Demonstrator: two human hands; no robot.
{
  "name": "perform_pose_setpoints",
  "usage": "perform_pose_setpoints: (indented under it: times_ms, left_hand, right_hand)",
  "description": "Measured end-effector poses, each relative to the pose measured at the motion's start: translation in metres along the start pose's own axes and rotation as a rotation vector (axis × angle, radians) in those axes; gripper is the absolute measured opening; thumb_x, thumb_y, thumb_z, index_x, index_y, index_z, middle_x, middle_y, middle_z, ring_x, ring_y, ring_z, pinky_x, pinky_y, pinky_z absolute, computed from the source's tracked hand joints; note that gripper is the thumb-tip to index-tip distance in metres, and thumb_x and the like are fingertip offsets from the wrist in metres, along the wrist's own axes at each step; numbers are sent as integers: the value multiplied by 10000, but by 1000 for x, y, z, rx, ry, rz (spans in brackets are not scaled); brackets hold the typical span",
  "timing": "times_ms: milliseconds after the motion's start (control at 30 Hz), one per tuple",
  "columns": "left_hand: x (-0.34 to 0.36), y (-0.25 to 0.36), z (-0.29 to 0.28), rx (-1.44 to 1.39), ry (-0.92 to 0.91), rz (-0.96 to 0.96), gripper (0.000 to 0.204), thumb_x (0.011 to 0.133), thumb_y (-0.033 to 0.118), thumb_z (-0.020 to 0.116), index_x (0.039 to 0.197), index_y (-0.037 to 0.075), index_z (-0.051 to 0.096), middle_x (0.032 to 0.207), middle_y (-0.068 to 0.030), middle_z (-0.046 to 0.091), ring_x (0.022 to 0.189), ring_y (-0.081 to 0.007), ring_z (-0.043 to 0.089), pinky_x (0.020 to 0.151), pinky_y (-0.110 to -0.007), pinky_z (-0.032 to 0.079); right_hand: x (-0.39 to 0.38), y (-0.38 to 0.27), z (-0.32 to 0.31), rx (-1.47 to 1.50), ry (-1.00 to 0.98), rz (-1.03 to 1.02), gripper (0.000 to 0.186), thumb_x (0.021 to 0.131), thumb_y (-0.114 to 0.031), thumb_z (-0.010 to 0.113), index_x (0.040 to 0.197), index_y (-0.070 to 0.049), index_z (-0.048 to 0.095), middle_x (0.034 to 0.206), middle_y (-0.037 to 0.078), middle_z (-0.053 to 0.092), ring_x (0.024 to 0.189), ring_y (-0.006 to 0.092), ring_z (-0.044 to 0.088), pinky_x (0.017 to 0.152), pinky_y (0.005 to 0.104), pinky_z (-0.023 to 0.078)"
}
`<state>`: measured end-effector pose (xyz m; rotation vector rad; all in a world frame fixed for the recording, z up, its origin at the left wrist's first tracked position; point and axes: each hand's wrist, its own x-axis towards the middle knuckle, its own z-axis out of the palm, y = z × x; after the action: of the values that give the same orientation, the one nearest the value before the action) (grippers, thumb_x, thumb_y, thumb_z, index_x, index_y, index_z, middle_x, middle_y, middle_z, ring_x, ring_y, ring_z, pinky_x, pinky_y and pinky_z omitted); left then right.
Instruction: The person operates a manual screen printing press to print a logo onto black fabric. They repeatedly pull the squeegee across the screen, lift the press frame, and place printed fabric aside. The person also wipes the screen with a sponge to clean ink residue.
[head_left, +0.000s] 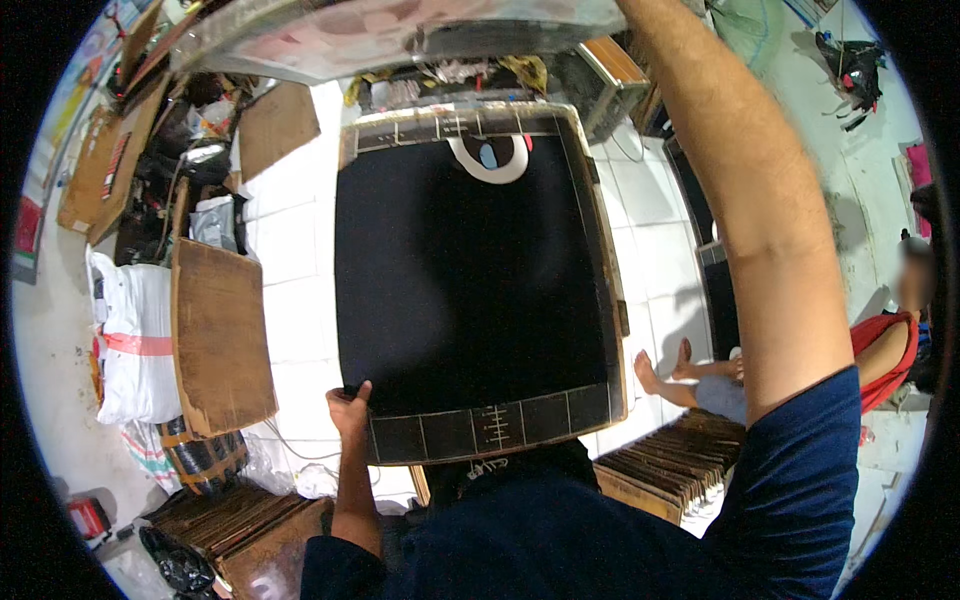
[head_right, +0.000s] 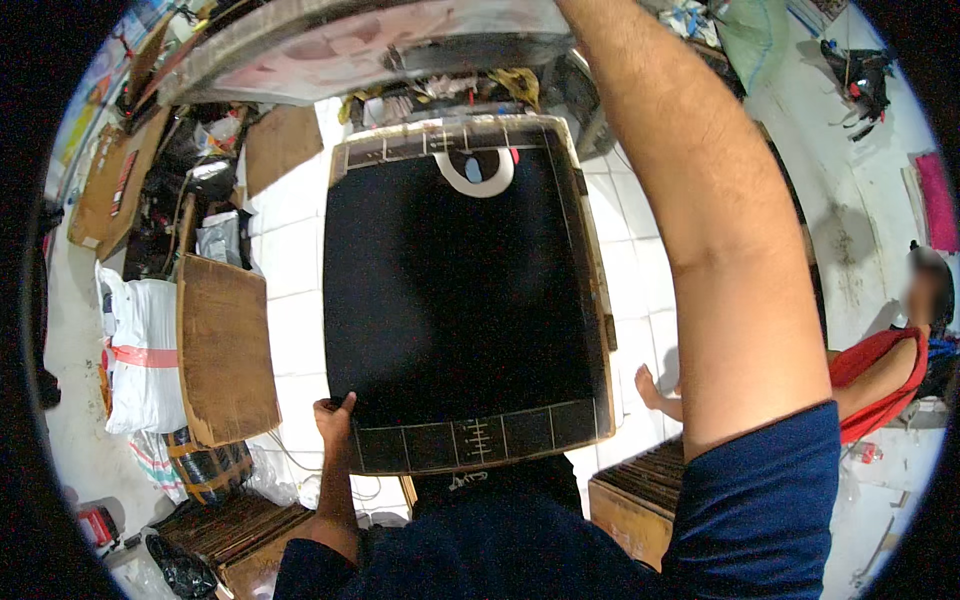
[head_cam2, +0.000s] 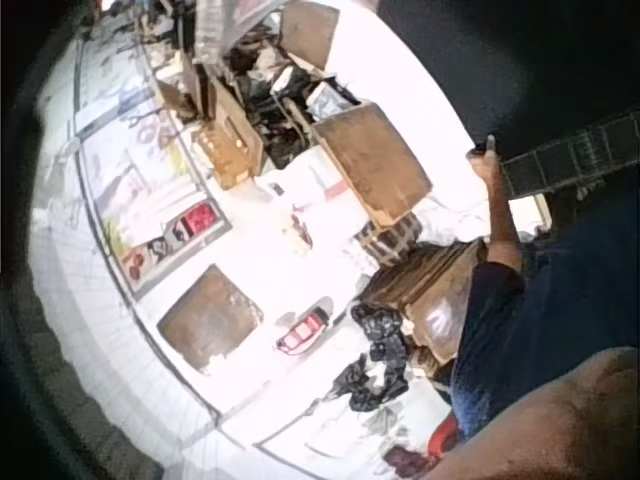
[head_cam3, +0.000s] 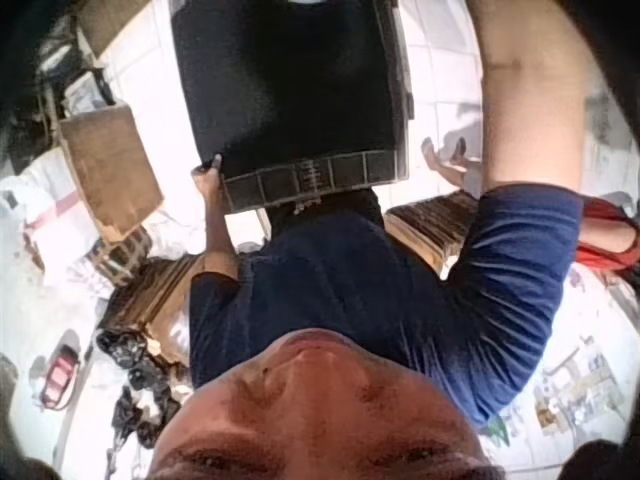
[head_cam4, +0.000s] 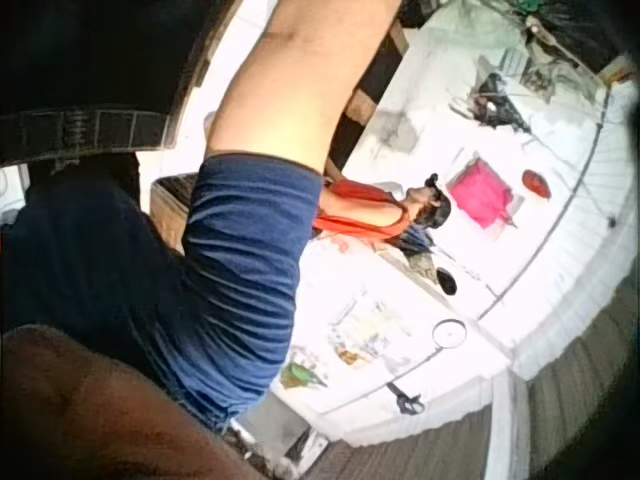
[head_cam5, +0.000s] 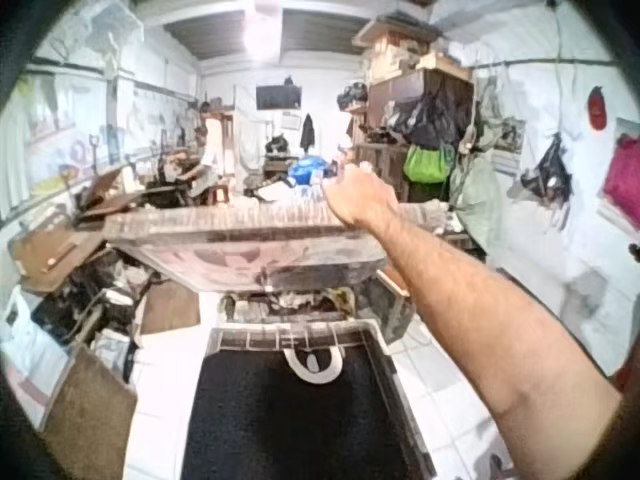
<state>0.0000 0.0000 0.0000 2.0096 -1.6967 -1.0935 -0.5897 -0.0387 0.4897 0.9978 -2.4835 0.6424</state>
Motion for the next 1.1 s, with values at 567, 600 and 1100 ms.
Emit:
perform_pose_setpoints:
  times_ms: [567, 600, 1100]
  left_hand:
    - [-4, 256, 2, -1094, -317, -95, 659, 1030, 687, 420, 1401, 152, 517, 1287, -108, 603, 1026, -314, 627, 760, -493, 569]
    - [-2, 235, 16, -1036, -329, -212, 659, 1044, 679, 384, 1417, 149, 504, 1258, -118, 623, 1023, -331, 629, 722, -484, 565]
    - [53, 104, 81, -116, 359, 339, 661, 1075, 337, 564, 1510, -110, 345, 1486, -306, 439, 1374, -402, 428, 1162, -460, 316]
  right_hand:
    - [-329, 93, 132, 336, 71, -138, 154, 869, -188, 698, 970, -74, 723, 911, 110, 693, 904, 309, 662, 854, 451, 499]
    - [-343, 101, 144, 353, -15, -112, 207, 847, -211, 711, 1010, -85, 720, 960, 112, 680, 971, 306, 643, 873, 445, 479]
    - [-73, 128, 377, -117, -583, -407, 666, 758, -200, 860, 1351, -66, 590, 1308, 141, 655, 1276, 315, 598, 1054, 430, 474]
